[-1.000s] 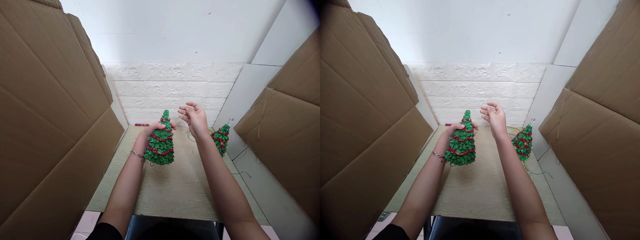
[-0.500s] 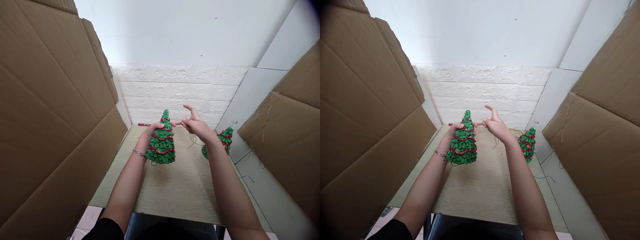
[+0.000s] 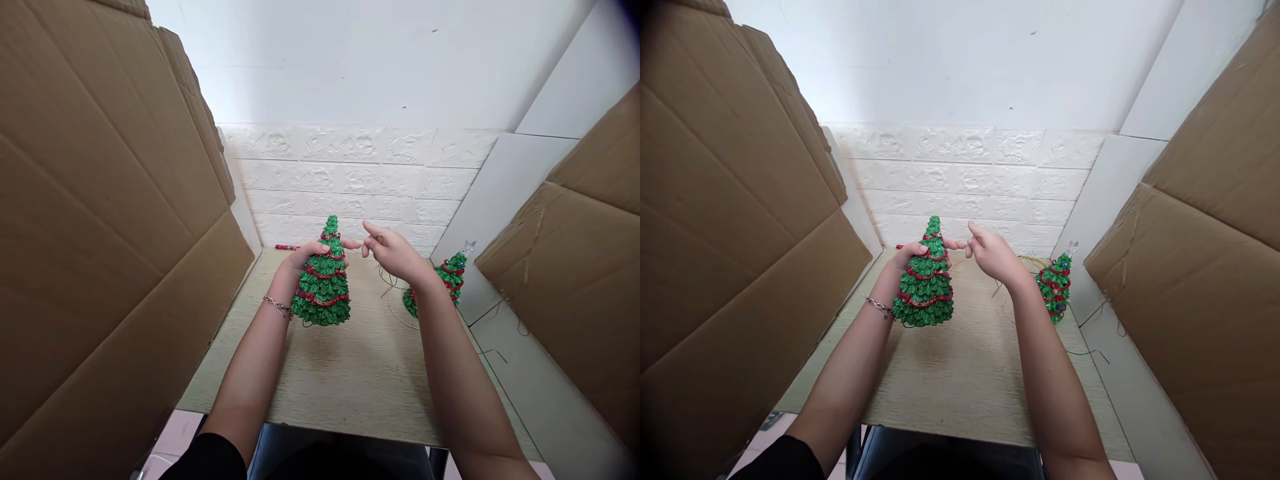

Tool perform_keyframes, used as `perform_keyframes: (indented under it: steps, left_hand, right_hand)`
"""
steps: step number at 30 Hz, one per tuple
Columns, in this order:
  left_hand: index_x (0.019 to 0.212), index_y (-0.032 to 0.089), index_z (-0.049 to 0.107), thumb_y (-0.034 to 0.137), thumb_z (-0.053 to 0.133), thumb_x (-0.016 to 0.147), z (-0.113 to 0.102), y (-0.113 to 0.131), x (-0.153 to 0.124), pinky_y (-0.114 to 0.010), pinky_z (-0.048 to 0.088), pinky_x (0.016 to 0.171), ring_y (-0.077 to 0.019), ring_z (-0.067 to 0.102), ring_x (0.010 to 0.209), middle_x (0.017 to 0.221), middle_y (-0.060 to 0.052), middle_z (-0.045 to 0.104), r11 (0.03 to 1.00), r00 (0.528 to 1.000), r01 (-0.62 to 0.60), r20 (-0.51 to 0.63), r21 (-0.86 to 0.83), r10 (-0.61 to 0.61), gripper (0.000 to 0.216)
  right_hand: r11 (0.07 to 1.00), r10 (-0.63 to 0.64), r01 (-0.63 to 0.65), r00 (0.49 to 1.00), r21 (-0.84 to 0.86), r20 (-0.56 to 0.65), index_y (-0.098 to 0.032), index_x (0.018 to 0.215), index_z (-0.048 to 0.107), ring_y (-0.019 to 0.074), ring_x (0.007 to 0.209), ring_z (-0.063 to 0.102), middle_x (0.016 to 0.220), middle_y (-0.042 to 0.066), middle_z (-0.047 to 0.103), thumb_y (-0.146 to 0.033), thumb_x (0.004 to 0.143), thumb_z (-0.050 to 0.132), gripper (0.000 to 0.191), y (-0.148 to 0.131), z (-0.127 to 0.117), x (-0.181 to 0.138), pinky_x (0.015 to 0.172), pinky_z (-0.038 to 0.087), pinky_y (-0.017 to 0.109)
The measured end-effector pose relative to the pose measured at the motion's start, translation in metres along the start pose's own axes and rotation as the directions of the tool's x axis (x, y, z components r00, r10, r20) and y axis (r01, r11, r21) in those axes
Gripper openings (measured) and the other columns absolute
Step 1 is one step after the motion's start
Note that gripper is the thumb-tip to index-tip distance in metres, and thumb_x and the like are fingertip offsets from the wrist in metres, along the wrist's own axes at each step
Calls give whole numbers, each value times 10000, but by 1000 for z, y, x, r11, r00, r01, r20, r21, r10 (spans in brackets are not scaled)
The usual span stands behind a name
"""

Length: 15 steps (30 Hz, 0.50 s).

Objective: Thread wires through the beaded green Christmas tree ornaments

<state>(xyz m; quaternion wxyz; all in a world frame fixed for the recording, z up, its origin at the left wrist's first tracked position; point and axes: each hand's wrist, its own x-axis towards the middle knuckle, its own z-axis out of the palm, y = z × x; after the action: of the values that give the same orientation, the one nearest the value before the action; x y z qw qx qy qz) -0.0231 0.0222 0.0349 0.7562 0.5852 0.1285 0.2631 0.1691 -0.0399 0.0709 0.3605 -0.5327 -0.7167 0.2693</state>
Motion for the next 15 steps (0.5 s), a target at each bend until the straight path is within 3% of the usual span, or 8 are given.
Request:
perform_keyframes:
  steps: [4, 10, 15]
  left_hand:
    - [1312, 61, 457, 366, 606, 608, -1, 0, 0, -316, 500, 582, -224, 653, 643, 818, -121, 703, 999, 1000, 12, 24, -30, -12, 781]
    - [1338, 74, 426, 375, 600, 603, -6, -1, -1, -314, 501, 629, -227, 662, 686, 827, -112, 701, 999, 1000, 15, 14, -39, -15, 813]
    - [1300, 53, 458, 378, 596, 591, -5, -2, 1, -326, 490, 610, -266, 665, 734, 849, -134, 699, 1000, 1000, 0, 17, -29, 1, 792]
  right_hand:
    - [995, -53, 55, 998, -82, 26, -75, 1414, 328, 130, 661, 476, 771, 40, 621, -252, 897, 340, 547, 1, 3, 1, 590, 388, 240]
    - [995, -66, 73, 993, -71, 93, -107, 1480, 95, 148, 763, 528, 803, 28, 654, -240, 897, 338, 645, 6, 7, 2, 708, 418, 272]
    - [996, -80, 85, 983, -18, 165, -135, 1456, 240, 133, 718, 500, 884, 46, 660, -243, 894, 345, 582, 8, 6, 2, 605, 394, 246]
